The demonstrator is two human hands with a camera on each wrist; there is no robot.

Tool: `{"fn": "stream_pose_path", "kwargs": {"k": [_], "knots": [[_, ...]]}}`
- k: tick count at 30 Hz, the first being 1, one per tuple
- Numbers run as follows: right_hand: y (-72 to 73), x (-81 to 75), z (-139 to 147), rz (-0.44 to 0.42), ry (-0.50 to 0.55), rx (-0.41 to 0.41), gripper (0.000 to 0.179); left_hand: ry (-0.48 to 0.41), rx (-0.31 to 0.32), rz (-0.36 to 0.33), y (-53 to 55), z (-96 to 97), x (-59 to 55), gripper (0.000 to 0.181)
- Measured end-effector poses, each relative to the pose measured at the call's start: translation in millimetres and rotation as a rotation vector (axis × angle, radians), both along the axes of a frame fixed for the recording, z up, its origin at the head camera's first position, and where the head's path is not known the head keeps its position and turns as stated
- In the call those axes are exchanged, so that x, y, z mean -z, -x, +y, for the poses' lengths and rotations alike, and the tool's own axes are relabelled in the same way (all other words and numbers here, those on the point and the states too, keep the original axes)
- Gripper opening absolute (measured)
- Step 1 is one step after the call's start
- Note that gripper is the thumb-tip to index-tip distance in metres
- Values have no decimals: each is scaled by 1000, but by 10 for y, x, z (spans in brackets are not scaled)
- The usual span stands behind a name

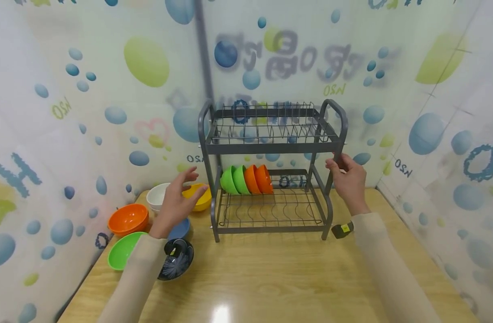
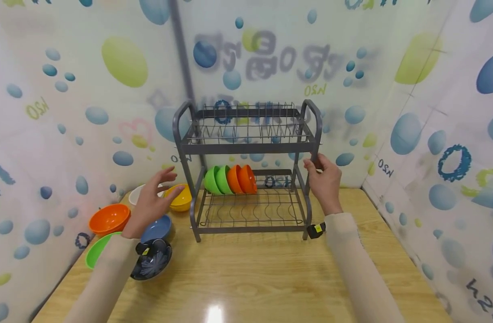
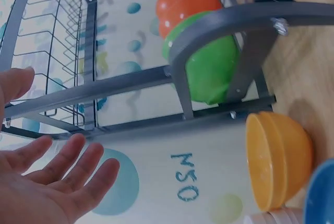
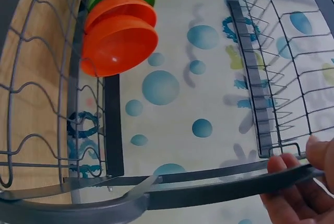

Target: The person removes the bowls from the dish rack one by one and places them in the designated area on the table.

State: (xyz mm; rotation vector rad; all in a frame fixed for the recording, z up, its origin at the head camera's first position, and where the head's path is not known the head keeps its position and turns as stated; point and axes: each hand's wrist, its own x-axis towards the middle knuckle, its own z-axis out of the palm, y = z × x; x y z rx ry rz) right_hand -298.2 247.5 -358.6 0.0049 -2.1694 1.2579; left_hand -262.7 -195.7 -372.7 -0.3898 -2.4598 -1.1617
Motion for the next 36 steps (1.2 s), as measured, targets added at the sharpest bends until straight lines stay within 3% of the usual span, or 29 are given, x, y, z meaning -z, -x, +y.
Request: {"fn": "stream_pose_path", "kwargs": {"k": [5,11,15,21,25,28,31,36], "knots": [[-49,74,-96,197,-67,12,28,-82,27,13,118,66,-79,71],[-152,173,-273,404,-144,111,56,-145,62,24,210,119,-126,68],[-193,261,-385,518,-198,137,56,-204,78,6,241,176,-169,64],[-188,367,-522,581,-195,112,55,-259,79,-29,367,180,-160,60],[-161,436,-600,564,-182,114,56,-278,76,-32,406,178,-167,53],[-119,485,-639,507,-182,65,54,-281,83,-13,431,183,-174,45],[-45,513,-659,355,-181,-35,58,-280,86,17,455,189,-172,37],[108,555,-673,4,-173,-199,67,-272,77,52,467,230,-152,30]]}}
